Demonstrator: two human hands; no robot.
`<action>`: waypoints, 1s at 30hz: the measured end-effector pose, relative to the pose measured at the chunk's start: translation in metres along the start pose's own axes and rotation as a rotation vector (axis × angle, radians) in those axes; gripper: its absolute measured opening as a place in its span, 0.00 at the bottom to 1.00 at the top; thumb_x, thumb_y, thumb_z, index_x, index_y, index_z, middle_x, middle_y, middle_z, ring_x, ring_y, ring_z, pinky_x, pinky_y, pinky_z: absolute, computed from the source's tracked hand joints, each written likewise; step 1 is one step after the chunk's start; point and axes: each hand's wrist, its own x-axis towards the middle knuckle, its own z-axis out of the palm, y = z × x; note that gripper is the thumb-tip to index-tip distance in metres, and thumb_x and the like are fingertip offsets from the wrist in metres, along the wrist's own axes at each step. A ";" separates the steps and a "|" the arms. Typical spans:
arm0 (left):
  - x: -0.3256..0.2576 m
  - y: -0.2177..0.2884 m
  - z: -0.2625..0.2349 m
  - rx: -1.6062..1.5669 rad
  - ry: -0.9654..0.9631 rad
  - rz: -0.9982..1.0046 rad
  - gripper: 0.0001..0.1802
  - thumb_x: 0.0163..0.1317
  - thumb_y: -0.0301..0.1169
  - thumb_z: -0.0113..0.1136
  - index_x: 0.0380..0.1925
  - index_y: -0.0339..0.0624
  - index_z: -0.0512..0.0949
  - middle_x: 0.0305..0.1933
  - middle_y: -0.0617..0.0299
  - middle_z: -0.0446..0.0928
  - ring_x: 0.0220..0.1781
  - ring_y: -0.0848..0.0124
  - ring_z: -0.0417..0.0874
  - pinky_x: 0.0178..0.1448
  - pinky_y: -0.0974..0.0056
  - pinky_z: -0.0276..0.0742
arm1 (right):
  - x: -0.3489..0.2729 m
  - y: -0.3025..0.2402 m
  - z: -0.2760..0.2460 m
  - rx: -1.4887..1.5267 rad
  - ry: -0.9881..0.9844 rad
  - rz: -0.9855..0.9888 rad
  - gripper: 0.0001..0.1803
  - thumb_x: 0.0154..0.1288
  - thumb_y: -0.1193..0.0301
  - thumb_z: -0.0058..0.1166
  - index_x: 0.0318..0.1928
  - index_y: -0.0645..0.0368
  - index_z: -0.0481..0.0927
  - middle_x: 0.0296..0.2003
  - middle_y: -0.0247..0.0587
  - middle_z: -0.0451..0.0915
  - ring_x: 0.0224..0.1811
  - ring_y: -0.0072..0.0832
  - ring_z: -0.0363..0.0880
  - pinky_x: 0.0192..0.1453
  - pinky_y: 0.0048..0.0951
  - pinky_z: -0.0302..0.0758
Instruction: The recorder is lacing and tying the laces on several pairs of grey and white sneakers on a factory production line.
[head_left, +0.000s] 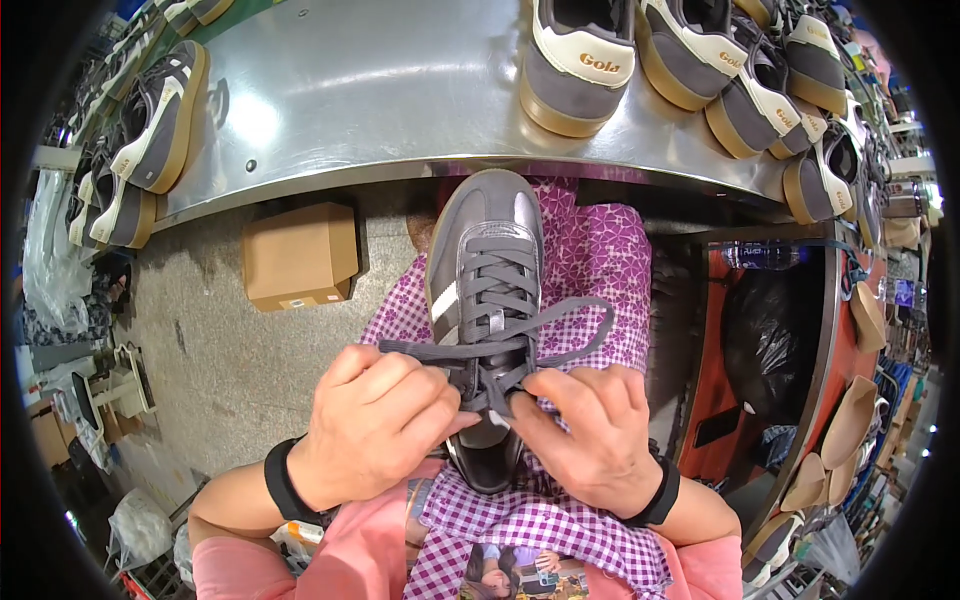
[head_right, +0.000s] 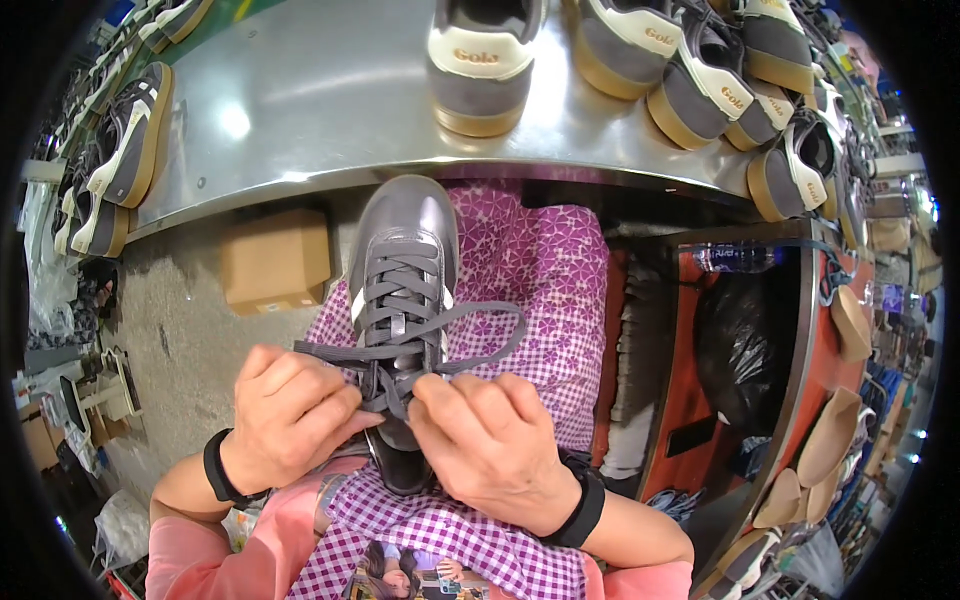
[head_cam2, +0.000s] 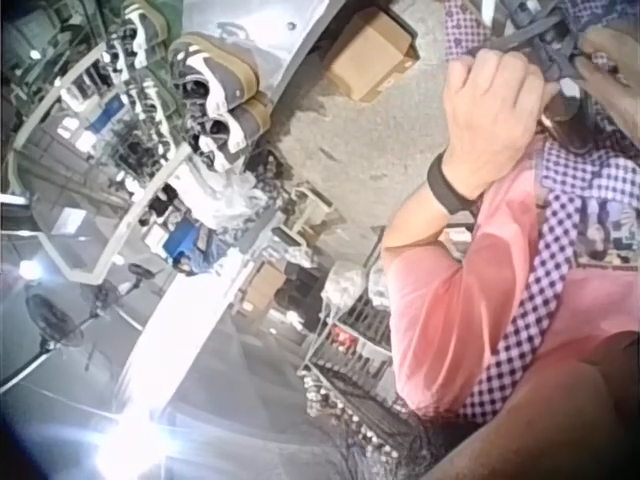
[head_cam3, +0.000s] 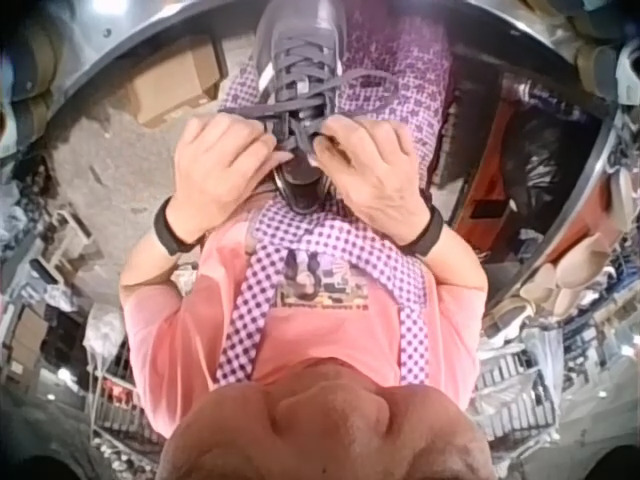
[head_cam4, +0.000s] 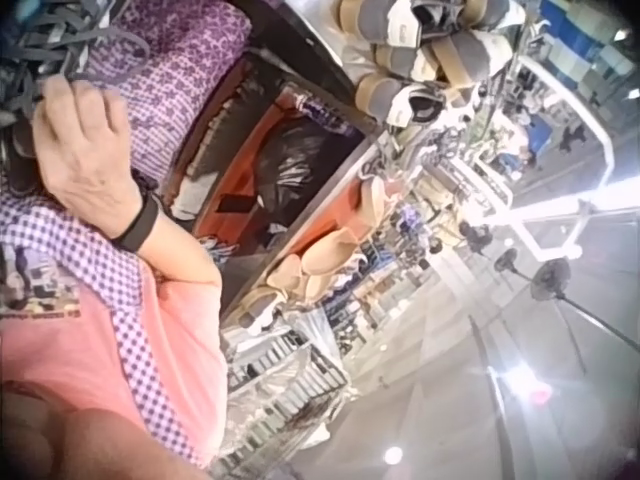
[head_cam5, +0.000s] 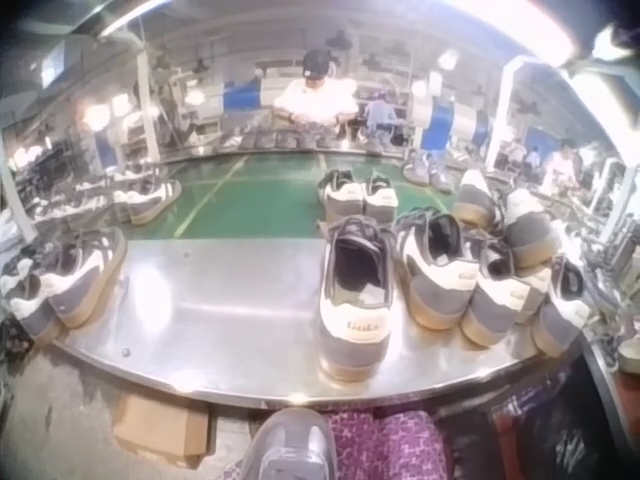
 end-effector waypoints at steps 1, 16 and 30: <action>0.000 -0.003 -0.004 0.000 -0.002 0.001 0.20 0.39 0.43 0.77 0.28 0.44 0.80 0.32 0.66 0.74 0.35 0.67 0.75 0.38 0.61 0.64 | -0.002 0.007 0.001 0.110 -0.030 -0.033 0.15 0.45 0.64 0.69 0.35 0.53 0.81 0.39 0.30 0.74 0.40 0.30 0.72 0.46 0.32 0.65; 0.015 -0.017 -0.017 -0.401 -0.314 -0.206 0.11 0.60 0.37 0.62 0.20 0.49 0.77 0.16 0.68 0.66 0.24 0.67 0.70 0.36 0.62 0.63 | 0.004 0.030 -0.036 0.992 -0.452 0.480 0.07 0.65 0.69 0.58 0.35 0.61 0.83 0.23 0.40 0.80 0.21 0.34 0.79 0.27 0.32 0.73; 0.001 -0.049 -0.062 -1.090 -0.469 -0.152 0.06 0.54 0.27 0.67 0.32 0.40 0.82 0.21 0.60 0.75 0.24 0.63 0.77 0.29 0.62 0.72 | -0.005 0.036 -0.041 1.156 -0.157 0.770 0.10 0.68 0.72 0.55 0.35 0.68 0.82 0.24 0.33 0.80 0.23 0.16 0.72 0.28 0.20 0.68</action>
